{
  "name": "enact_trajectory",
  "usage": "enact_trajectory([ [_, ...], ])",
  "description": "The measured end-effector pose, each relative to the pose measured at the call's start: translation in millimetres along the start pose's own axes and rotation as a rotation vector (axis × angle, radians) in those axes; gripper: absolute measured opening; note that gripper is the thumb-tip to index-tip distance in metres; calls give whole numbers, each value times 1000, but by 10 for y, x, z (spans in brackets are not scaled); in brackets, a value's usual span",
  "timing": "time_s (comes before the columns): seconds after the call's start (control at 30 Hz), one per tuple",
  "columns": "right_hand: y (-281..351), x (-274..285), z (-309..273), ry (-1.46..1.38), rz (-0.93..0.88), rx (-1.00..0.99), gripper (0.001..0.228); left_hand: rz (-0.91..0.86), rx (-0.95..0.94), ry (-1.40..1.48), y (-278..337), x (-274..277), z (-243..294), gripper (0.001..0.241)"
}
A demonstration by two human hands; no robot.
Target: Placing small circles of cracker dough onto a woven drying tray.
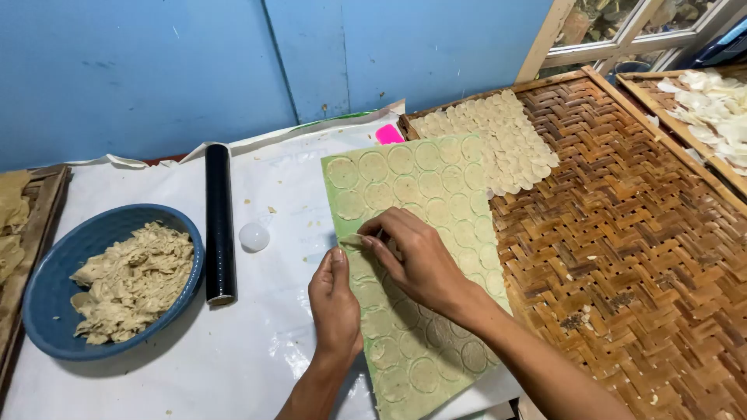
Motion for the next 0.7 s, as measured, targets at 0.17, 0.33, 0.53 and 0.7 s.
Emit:
enact_trajectory([
  [0.17, 43, 86, 66, 7, 10, -20, 10, -45, 31, -31, -16, -97, -18, 27],
  [0.33, 52, 114, 209, 0, 19, -108, 11, -53, 100, -20, -14, -169, -42, 32],
  [0.53, 55, 285, 518, -80, 20, -243, 14, -11, 278, 22, -76, -177, -337, 38],
  [0.7, 156, 773, 1197, -72, 162, -351, 16, -22, 243, 144, -475, -59, -1014, 33],
])
Point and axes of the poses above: each hand's wrist, its own y-axis away from the middle knuckle, its own x-axis out of the back of the hand, z = x × y, the point moved 10 cm from there along -y, towards the middle knuckle, and after that the axes turned 14 degrees about -x, right-handed, at the moved point
